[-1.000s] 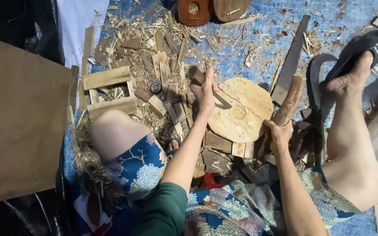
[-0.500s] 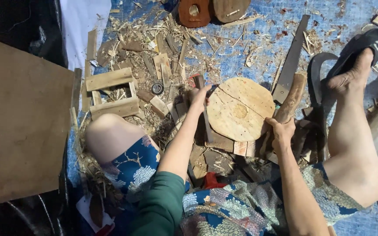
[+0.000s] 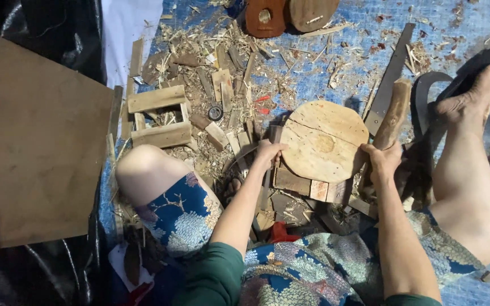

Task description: Using a hand chisel and a wooden mallet to carve and shape the body of a musical instrument.

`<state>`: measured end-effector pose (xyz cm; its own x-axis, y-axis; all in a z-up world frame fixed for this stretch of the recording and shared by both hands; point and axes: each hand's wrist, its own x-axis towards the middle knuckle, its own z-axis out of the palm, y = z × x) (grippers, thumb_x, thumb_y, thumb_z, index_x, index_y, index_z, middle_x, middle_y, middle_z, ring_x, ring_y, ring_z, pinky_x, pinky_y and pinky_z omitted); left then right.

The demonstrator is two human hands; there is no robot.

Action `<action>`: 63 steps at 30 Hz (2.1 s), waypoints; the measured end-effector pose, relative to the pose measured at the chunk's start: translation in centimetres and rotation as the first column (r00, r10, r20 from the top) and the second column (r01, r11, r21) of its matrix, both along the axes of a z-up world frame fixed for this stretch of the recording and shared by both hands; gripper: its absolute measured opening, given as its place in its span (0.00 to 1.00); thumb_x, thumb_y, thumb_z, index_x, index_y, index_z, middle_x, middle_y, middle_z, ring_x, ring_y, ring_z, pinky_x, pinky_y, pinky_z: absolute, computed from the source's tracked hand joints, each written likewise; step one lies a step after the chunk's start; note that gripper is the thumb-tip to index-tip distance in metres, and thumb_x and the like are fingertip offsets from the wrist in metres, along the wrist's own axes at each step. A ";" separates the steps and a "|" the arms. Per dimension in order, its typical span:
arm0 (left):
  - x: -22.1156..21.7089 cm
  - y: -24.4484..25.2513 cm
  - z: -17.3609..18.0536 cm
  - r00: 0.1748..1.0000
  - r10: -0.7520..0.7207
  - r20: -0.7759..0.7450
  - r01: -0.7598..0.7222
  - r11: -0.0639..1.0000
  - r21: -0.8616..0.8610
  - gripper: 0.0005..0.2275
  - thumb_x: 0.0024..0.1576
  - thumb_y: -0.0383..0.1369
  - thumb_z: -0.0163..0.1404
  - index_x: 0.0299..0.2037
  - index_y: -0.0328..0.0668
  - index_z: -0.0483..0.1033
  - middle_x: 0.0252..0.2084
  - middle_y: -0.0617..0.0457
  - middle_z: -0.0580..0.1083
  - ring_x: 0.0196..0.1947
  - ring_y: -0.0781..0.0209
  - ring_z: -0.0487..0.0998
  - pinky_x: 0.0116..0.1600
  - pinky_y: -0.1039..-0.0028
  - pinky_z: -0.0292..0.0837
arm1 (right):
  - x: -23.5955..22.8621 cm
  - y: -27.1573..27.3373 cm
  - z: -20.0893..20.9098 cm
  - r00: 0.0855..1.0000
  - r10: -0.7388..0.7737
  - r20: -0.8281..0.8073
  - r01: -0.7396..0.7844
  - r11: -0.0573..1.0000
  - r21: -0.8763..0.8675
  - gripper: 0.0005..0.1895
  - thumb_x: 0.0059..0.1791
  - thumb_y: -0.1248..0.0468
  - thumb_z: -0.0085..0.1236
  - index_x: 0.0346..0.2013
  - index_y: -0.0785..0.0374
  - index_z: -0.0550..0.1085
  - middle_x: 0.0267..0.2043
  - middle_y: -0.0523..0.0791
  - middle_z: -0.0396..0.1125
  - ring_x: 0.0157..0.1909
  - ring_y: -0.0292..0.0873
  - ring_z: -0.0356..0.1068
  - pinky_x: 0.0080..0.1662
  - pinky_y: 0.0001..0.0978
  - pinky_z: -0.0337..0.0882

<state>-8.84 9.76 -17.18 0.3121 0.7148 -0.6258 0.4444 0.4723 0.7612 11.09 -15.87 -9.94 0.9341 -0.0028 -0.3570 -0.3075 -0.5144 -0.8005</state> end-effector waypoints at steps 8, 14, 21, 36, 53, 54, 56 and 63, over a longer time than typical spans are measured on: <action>-2.5 1.2 3.4 0.873 -0.435 -0.218 0.456 0.888 0.053 0.14 0.43 0.32 0.63 0.33 0.29 0.77 0.16 0.47 0.72 0.07 0.64 0.67 0.11 0.76 0.63 | -0.1 0.7 1.7 0.999 0.034 0.037 -0.036 0.998 0.059 0.34 0.34 0.62 0.78 0.52 0.59 0.72 0.48 0.55 0.72 0.55 0.57 0.72 0.51 0.50 0.70; -1.4 3.9 0.8 0.788 -0.421 -0.449 0.566 0.781 0.263 0.20 0.42 0.36 0.61 0.43 0.33 0.83 0.34 0.42 0.80 0.40 0.44 0.84 0.42 0.55 0.80 | -0.8 0.8 0.7 0.996 0.082 0.036 -0.082 0.997 0.012 0.35 0.34 0.61 0.80 0.51 0.59 0.72 0.47 0.55 0.72 0.54 0.59 0.71 0.50 0.50 0.71; 0.9 0.3 20.4 0.965 -0.227 -0.133 0.263 0.852 0.453 0.14 0.44 0.48 0.62 0.31 0.50 0.84 0.27 0.54 0.79 0.32 0.53 0.83 0.40 0.61 0.76 | -0.4 0.0 -1.8 0.999 0.029 0.024 -0.030 0.998 0.052 0.32 0.34 0.60 0.79 0.49 0.59 0.74 0.45 0.54 0.73 0.51 0.57 0.73 0.49 0.47 0.70; 6.6 -10.3 23.3 0.678 -0.507 0.532 -0.118 0.640 0.760 0.05 0.52 0.25 0.62 0.30 0.44 0.79 0.23 0.54 0.75 0.28 0.68 0.79 0.39 0.78 0.74 | -1.3 -0.8 -1.9 1.000 -0.003 -0.017 0.004 0.999 0.040 0.34 0.32 0.57 0.79 0.49 0.58 0.75 0.45 0.53 0.73 0.51 0.56 0.73 0.49 0.47 0.71; 10.5 -11.8 20.7 0.728 -0.575 0.373 -0.055 0.493 0.868 0.07 0.50 0.25 0.57 0.27 0.44 0.71 0.18 0.47 0.70 0.22 0.45 0.78 0.31 0.63 0.72 | -0.6 -2.5 -4.0 0.993 -0.052 0.109 0.051 0.999 0.014 0.28 0.33 0.61 0.80 0.42 0.60 0.74 0.35 0.52 0.73 0.36 0.51 0.75 0.34 0.43 0.74; 11.2 -12.3 19.7 0.731 -0.570 0.375 -0.060 0.494 0.867 0.07 0.50 0.25 0.57 0.27 0.44 0.71 0.18 0.47 0.70 0.22 0.45 0.78 0.31 0.63 0.72 | -0.8 -2.9 -2.8 0.993 -0.046 0.111 0.045 0.999 0.012 0.28 0.33 0.61 0.80 0.42 0.60 0.74 0.35 0.52 0.73 0.36 0.51 0.75 0.34 0.43 0.74; 12.7 -13.2 17.7 0.768 -0.561 0.309 -0.072 0.404 0.912 0.08 0.50 0.28 0.54 0.26 0.48 0.66 0.16 0.48 0.67 0.21 0.43 0.76 0.27 0.60 0.70 | -1.2 -4.0 -0.4 0.968 -0.044 0.246 0.047 0.999 -0.008 0.27 0.40 0.59 0.79 0.47 0.60 0.72 0.39 0.56 0.73 0.40 0.56 0.76 0.38 0.50 0.73; 12.6 -14.5 16.9 0.739 -0.638 0.214 -0.019 0.299 0.954 0.09 0.58 0.29 0.55 0.32 0.43 0.66 0.22 0.56 0.71 0.16 0.69 0.69 0.22 0.80 0.70 | -9.9 -5.9 15.9 0.981 0.058 0.184 -0.144 0.854 0.500 0.34 0.49 0.70 0.56 0.67 0.64 0.53 0.51 0.52 0.63 0.40 0.45 0.70 0.43 0.35 0.76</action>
<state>3.73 -4.74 -0.27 0.6387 0.4582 0.6181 -0.1927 -0.6825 0.7051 1.20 -21.78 6.00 0.9626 0.2364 -0.1322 -0.1254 -0.0437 -0.9911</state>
